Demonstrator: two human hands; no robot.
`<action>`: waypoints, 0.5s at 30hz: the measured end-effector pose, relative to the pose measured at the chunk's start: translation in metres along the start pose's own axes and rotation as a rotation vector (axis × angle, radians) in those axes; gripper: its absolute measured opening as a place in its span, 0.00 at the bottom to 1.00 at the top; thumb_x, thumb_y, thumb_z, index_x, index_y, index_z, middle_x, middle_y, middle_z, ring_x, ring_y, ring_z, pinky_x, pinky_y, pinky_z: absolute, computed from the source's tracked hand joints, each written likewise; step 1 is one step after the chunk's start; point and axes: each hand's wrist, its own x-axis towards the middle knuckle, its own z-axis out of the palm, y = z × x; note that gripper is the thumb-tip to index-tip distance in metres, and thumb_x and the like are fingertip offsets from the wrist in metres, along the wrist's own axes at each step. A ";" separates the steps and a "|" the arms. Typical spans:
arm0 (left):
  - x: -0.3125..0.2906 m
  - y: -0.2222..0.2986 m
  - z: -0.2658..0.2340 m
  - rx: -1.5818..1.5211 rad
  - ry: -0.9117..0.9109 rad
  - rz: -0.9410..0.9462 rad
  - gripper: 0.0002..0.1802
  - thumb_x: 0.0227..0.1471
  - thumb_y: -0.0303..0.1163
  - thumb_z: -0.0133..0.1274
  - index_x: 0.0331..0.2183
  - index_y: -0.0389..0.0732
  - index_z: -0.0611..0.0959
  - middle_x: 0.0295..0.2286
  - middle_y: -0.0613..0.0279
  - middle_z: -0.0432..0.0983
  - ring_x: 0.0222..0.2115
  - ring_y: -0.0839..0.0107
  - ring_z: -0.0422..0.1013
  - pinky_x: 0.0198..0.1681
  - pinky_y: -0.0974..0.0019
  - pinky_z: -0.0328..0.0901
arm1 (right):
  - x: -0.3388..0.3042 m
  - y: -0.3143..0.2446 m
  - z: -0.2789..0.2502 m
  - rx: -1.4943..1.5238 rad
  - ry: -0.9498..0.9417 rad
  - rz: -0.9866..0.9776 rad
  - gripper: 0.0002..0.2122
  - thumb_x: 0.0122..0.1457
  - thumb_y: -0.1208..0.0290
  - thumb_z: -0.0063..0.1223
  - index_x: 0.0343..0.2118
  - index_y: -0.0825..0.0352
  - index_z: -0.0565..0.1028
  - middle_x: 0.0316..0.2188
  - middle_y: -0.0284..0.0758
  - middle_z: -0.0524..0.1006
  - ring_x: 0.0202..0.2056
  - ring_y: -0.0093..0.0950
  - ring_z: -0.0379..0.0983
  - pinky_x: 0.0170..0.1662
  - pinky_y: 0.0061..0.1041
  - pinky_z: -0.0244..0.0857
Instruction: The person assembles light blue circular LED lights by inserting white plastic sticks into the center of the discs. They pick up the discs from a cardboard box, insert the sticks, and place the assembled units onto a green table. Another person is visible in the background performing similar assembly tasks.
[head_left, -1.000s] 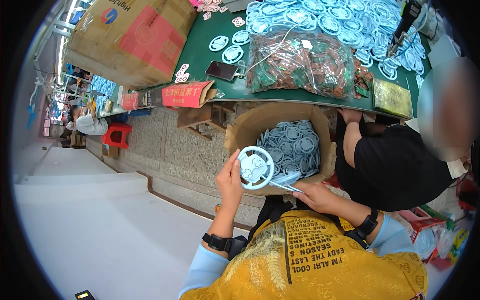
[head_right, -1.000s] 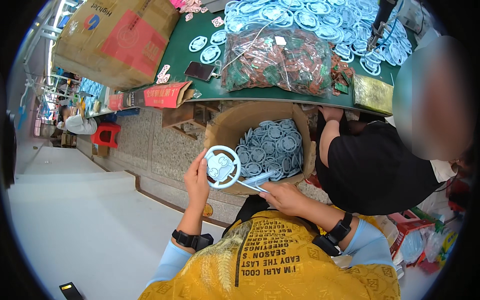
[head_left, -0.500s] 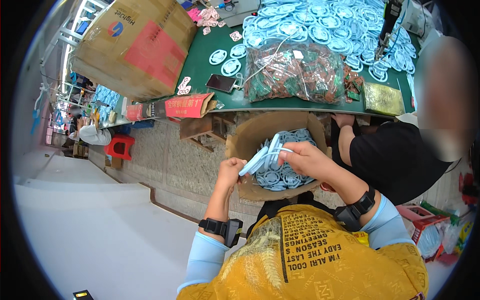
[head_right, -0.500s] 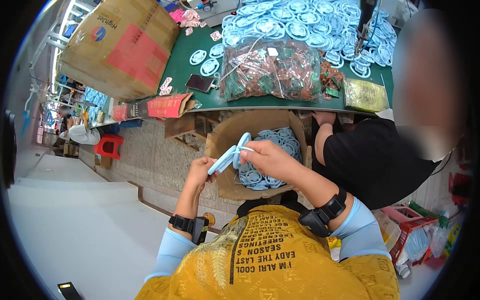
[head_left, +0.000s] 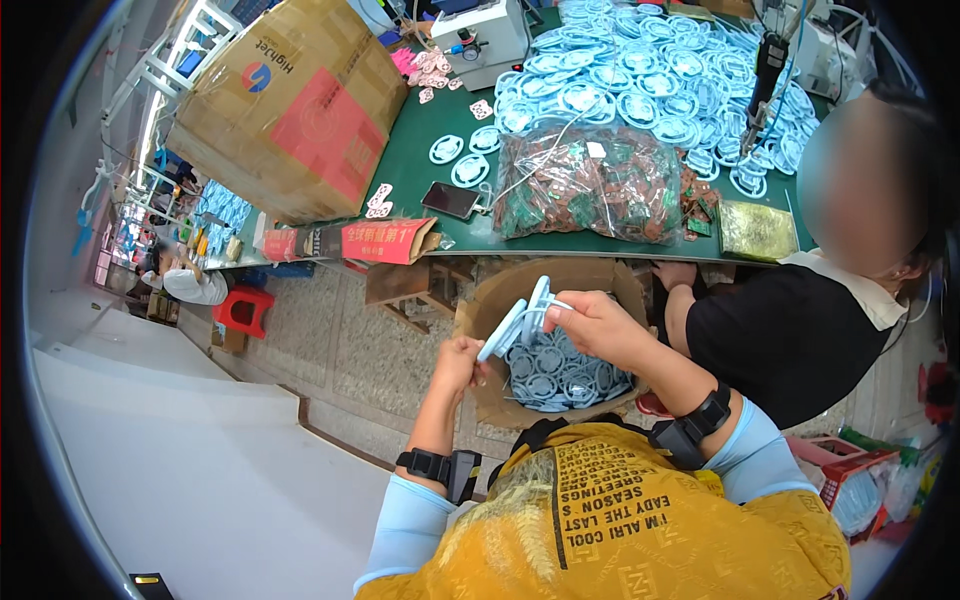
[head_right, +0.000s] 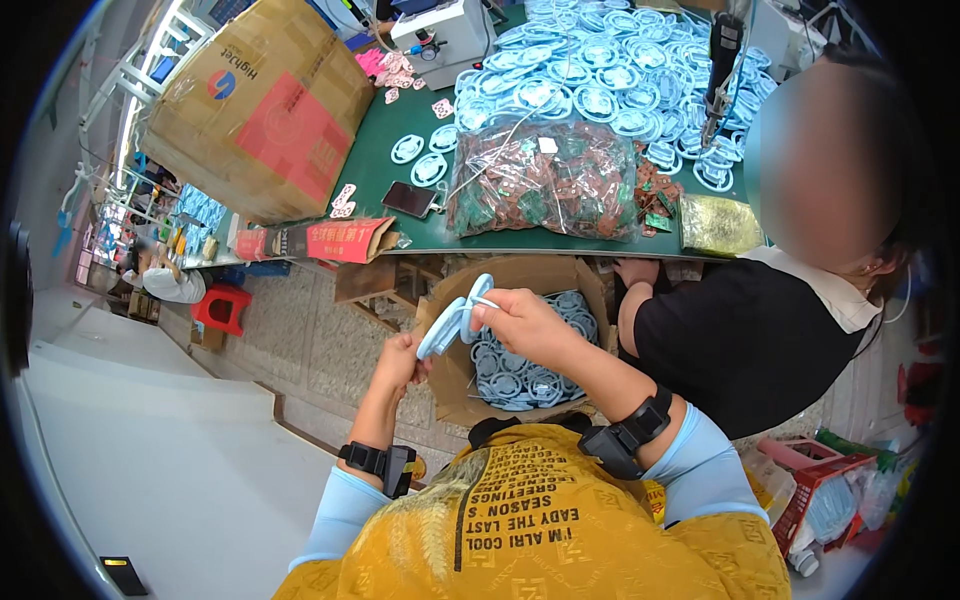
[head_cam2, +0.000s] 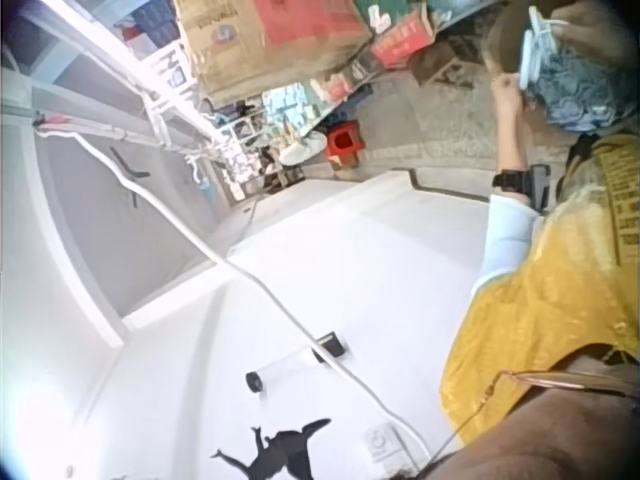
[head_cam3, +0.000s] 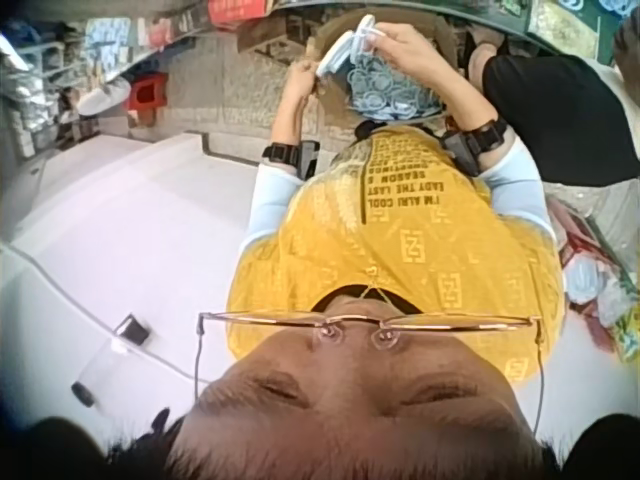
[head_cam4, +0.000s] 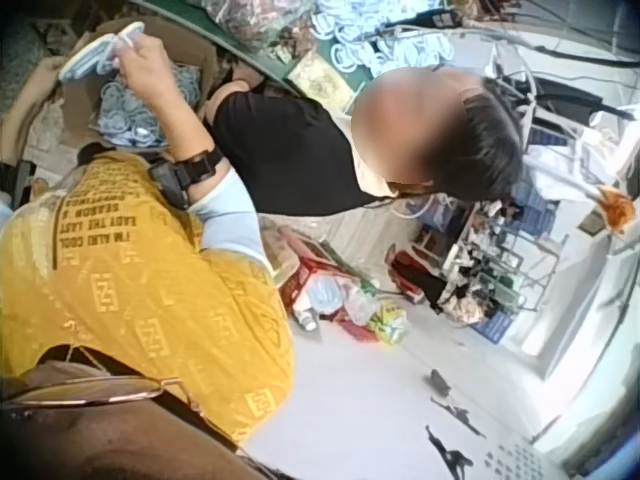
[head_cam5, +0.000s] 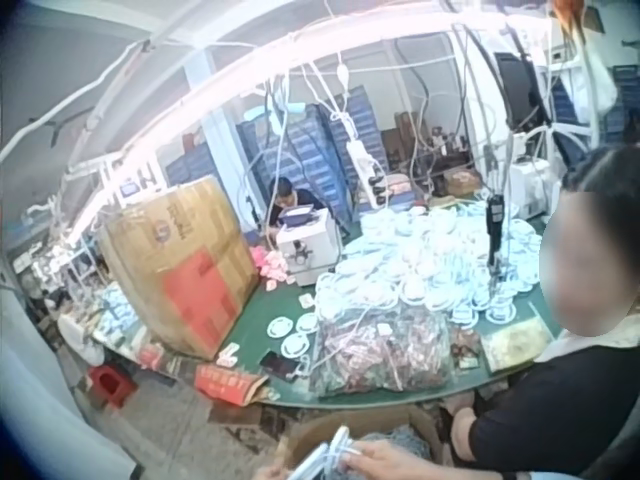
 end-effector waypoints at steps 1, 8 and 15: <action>0.001 -0.012 -0.005 -0.001 0.035 -0.001 0.10 0.56 0.31 0.47 0.27 0.37 0.76 0.14 0.61 0.72 0.08 0.76 0.64 0.08 0.74 0.54 | 0.000 0.001 0.001 0.006 -0.012 -0.003 0.12 0.66 0.64 0.41 0.31 0.66 0.72 0.12 0.20 0.56 0.15 0.13 0.49 0.19 0.17 0.46; -0.012 -0.104 -0.036 -0.021 0.149 -0.152 0.13 0.59 0.37 0.45 0.26 0.39 0.74 0.13 0.61 0.71 0.08 0.75 0.63 0.09 0.72 0.54 | 0.014 0.086 -0.002 -0.170 0.146 0.071 0.11 0.61 0.64 0.46 0.30 0.67 0.76 0.16 0.32 0.69 0.19 0.23 0.65 0.26 0.27 0.59; -0.077 -0.169 -0.043 -0.283 0.331 -0.290 0.18 0.61 0.44 0.42 0.26 0.40 0.72 0.12 0.59 0.69 0.08 0.71 0.64 0.08 0.73 0.54 | 0.054 0.309 -0.039 -0.299 0.298 0.569 0.11 0.60 0.66 0.47 0.32 0.69 0.75 0.15 0.36 0.70 0.16 0.29 0.67 0.20 0.30 0.59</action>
